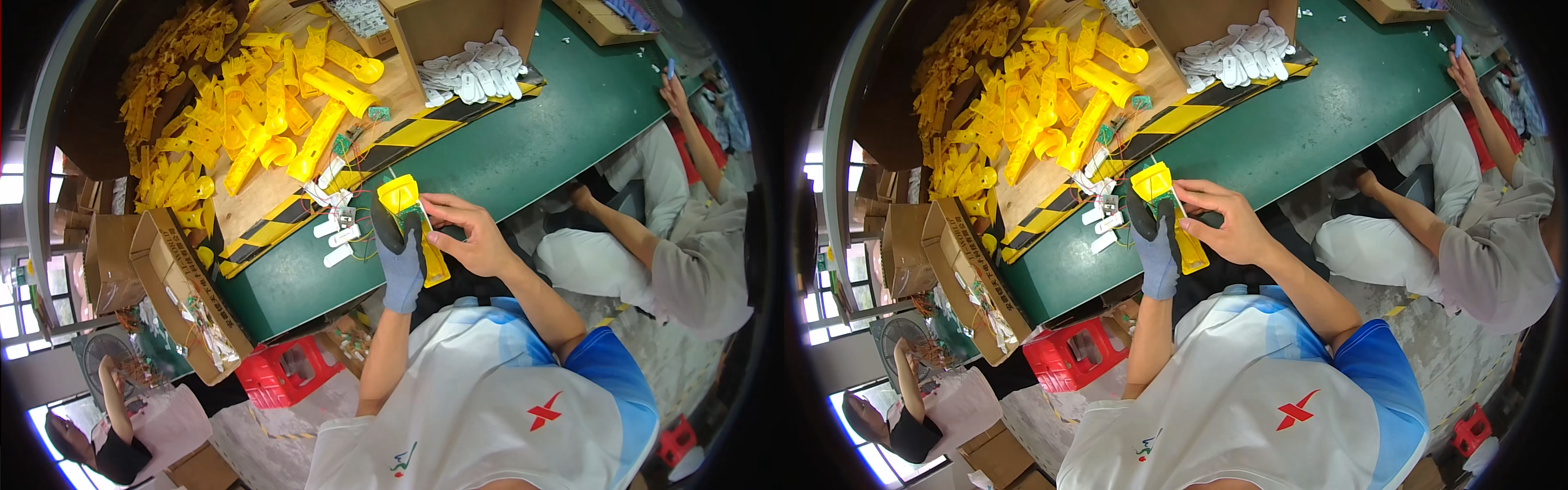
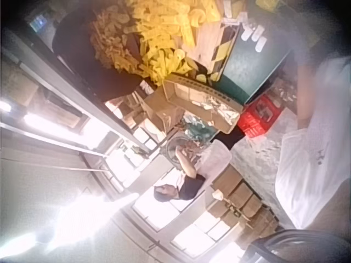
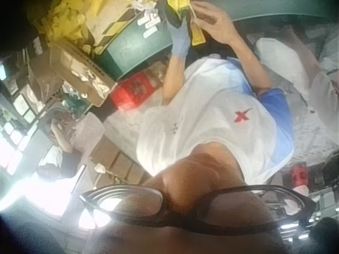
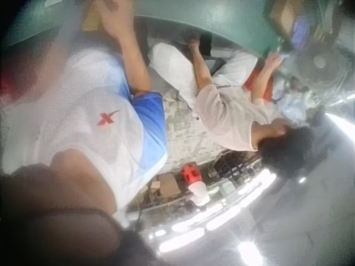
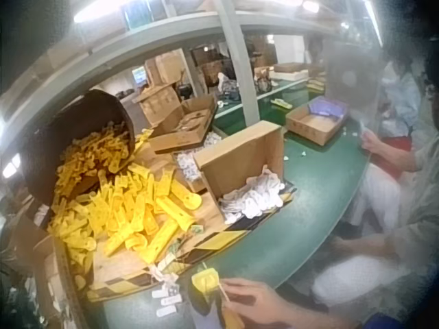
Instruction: The person assembles circuit boards into yellow plastic housings by hand at a factory workstation.
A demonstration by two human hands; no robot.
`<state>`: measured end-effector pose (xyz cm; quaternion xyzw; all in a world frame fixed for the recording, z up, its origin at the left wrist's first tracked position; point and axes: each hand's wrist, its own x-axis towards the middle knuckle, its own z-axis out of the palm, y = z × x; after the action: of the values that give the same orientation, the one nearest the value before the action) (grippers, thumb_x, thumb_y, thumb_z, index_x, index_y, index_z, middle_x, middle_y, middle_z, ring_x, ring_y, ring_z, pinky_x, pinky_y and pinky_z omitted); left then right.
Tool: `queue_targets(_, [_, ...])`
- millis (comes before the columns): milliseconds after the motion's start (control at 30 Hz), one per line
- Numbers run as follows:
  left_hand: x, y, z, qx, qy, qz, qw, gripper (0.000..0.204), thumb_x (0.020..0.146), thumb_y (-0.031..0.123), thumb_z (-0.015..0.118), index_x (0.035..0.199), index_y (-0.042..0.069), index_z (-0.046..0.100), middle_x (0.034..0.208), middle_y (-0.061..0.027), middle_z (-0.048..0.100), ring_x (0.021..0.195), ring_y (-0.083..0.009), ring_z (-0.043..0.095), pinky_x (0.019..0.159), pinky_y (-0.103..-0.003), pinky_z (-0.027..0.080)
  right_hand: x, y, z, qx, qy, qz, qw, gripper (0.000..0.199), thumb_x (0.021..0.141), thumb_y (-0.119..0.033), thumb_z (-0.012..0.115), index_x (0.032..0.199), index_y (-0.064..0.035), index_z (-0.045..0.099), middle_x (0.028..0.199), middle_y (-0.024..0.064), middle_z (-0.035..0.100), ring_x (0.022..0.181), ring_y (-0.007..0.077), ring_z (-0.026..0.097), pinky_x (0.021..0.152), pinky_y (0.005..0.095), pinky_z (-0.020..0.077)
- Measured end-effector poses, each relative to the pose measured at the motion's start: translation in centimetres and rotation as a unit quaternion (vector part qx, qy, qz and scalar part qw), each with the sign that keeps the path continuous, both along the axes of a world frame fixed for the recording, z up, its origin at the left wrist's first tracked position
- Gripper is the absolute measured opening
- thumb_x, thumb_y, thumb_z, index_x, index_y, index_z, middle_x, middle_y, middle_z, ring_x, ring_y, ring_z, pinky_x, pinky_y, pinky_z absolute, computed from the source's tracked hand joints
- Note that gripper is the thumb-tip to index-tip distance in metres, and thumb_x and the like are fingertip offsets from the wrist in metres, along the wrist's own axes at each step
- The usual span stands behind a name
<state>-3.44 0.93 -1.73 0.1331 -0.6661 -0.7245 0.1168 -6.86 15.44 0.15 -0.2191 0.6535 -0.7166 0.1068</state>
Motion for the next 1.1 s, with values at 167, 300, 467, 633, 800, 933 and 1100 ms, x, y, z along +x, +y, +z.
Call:
queue_targets(167, [0.4, 0.3, -0.2, 0.061, -0.038, -0.013, 0.997, 0.048, 0.095, 0.007, 0.057, 0.138, 0.001, 0.037, 0.122, -0.0111, 0.053, 0.106, -0.0175, 0.056, 0.088, -0.031, 0.049, -0.2, 0.1, -0.5, -0.028, -0.037, 0.012, 0.999, 0.044, 0.089, 0.002, 0.063, 0.132, -0.0018, 0.057, 0.136, 0.0130, 0.054, 0.101, 0.0141, 0.064, 0.090, 0.0280, 0.0510])
queue_targets(300, [0.9, -0.1, -1.1, 0.041, -0.034, -0.023, 0.998, 0.047, 0.097, 0.011, 0.053, 0.139, 0.000, 0.034, 0.122, -0.0130, 0.052, 0.109, -0.0199, 0.054, 0.090, -0.033, 0.047, 0.3, -0.6, -0.2, -0.019, -0.018, -0.028, 0.999, 0.040, 0.090, 0.000, 0.062, 0.130, -0.0007, 0.058, 0.135, 0.0135, 0.056, 0.103, 0.0147, 0.063, 0.090, 0.0277, 0.0509])
queue_targets(467, [0.4, 1.5, 0.6, -0.063, 0.064, 0.039, 0.995, 0.041, 0.098, 0.013, 0.050, 0.135, -0.001, 0.037, 0.119, -0.0161, 0.053, 0.107, -0.0240, 0.054, 0.088, -0.035, 0.047, 0.5, -1.0, -0.2, 0.001, 0.005, -0.068, 0.998, 0.036, 0.092, -0.002, 0.061, 0.127, 0.0005, 0.060, 0.133, 0.0145, 0.057, 0.104, 0.0162, 0.063, 0.089, 0.0279, 0.0505])
queue_targets(633, [0.4, 1.3, -0.2, -0.191, 0.052, 0.008, 0.980, 0.029, 0.096, 0.012, 0.051, 0.121, -0.002, 0.046, 0.108, -0.0194, 0.053, 0.096, -0.0308, 0.055, 0.083, -0.039, 0.046, 0.6, -1.0, -1.1, 0.024, 0.041, -0.090, 0.995, 0.033, 0.092, -0.002, 0.060, 0.124, 0.0024, 0.062, 0.128, 0.0158, 0.060, 0.104, 0.0192, 0.064, 0.089, 0.0284, 0.0501])
queue_targets(800, [-0.1, 1.0, -0.6, -0.149, 0.062, 0.006, 0.987, 0.025, 0.095, 0.009, 0.051, 0.117, -0.002, 0.048, 0.106, -0.0184, 0.052, 0.096, -0.0308, 0.055, 0.082, -0.039, 0.045, -0.3, -0.8, -0.1, 0.082, 0.113, -0.079, 0.987, 0.031, 0.090, 0.000, 0.060, 0.121, 0.0040, 0.063, 0.126, 0.0155, 0.060, 0.097, 0.0185, 0.063, 0.086, 0.0278, 0.0493])
queue_targets(933, [0.2, 1.2, -1.0, -0.180, 0.074, 0.019, 0.981, 0.025, 0.094, 0.007, 0.052, 0.117, -0.001, 0.048, 0.107, -0.0171, 0.052, 0.096, -0.0293, 0.054, 0.082, -0.039, 0.045, -1.2, -0.4, -0.6, 0.012, 0.095, -0.026, 0.995, 0.030, 0.088, 0.002, 0.060, 0.118, 0.0072, 0.063, 0.125, 0.0163, 0.059, 0.089, 0.0177, 0.061, 0.082, 0.0272, 0.0485])
queue_targets(1100, [0.1, 1.1, -1.6, -0.146, 0.039, -0.013, 0.988, 0.044, 0.099, 0.015, 0.047, 0.138, -0.001, 0.036, 0.130, -0.0193, 0.048, 0.118, -0.0286, 0.050, 0.097, -0.038, 0.043, -0.8, 0.3, 2.2, 0.158, 0.152, 0.055, 0.974, 0.065, 0.091, -0.017, 0.057, 0.147, 0.0014, 0.032, 0.149, 0.0239, 0.032, 0.138, 0.0391, 0.034, 0.114, 0.0405, 0.0282])
